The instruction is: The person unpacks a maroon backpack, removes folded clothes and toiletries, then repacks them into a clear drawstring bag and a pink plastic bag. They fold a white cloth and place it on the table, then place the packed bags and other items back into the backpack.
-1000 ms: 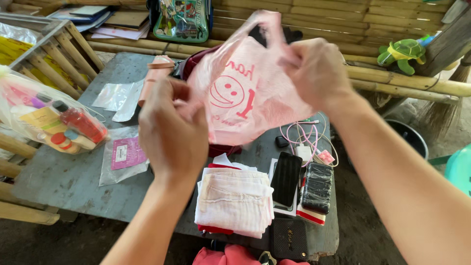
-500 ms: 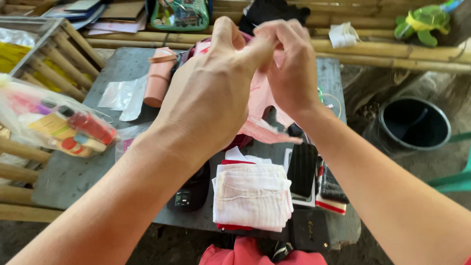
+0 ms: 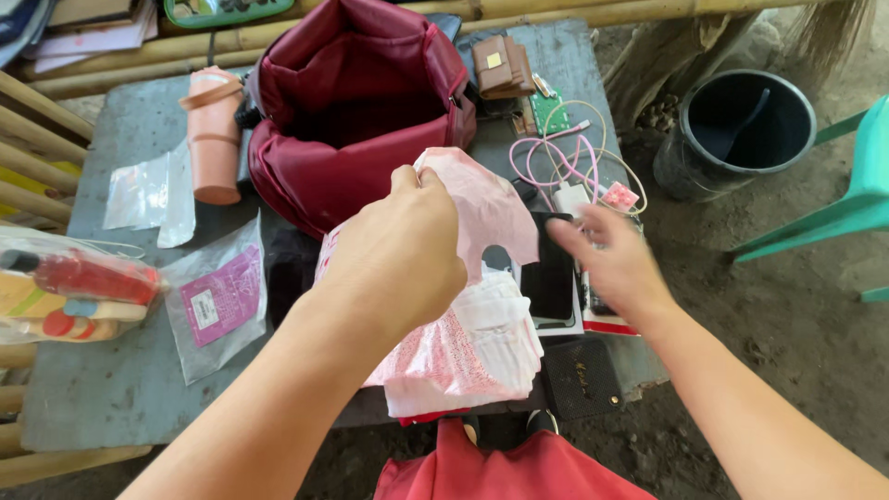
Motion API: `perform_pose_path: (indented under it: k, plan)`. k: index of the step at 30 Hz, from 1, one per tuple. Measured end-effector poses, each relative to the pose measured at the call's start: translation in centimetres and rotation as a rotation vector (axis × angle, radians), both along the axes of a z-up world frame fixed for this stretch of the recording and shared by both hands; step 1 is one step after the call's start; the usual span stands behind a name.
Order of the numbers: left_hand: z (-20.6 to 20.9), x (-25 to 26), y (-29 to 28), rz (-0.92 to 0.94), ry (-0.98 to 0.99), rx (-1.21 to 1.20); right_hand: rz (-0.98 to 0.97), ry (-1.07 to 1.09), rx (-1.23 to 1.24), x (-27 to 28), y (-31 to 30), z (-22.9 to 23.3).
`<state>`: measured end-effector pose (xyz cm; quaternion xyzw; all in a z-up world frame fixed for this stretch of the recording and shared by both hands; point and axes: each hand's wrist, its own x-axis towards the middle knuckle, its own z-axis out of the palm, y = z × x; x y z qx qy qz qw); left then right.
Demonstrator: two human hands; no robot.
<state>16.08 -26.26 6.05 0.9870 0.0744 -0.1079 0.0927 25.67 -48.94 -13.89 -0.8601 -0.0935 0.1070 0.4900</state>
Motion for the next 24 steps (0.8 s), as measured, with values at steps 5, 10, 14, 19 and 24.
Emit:
perform_pose_path:
  k: [5,10,14,19,24]
  plan:
    - [-1.0,-1.1,2.0,-0.062,-0.161,-0.153,-0.341,0.044,-0.645,-0.2,-7.4,-8.8]
    - [1.5,-1.8,4.6,-0.107,-0.266,-0.172,-0.264,0.437,-0.344,0.5,-7.3,-10.3]
    - [2.5,-3.1,5.9,-0.040,-0.211,-0.233,-0.243,0.683,-0.050,0.0,-5.8,-5.7]
    - [2.8,-4.7,6.0,-0.078,-0.269,-0.246,-0.102,0.718,0.444,-3.3,-8.2,4.1]
    - [3.3,-6.6,6.1,-0.022,-0.321,-0.250,0.422,0.722,0.776,-4.0,-8.6,15.7]
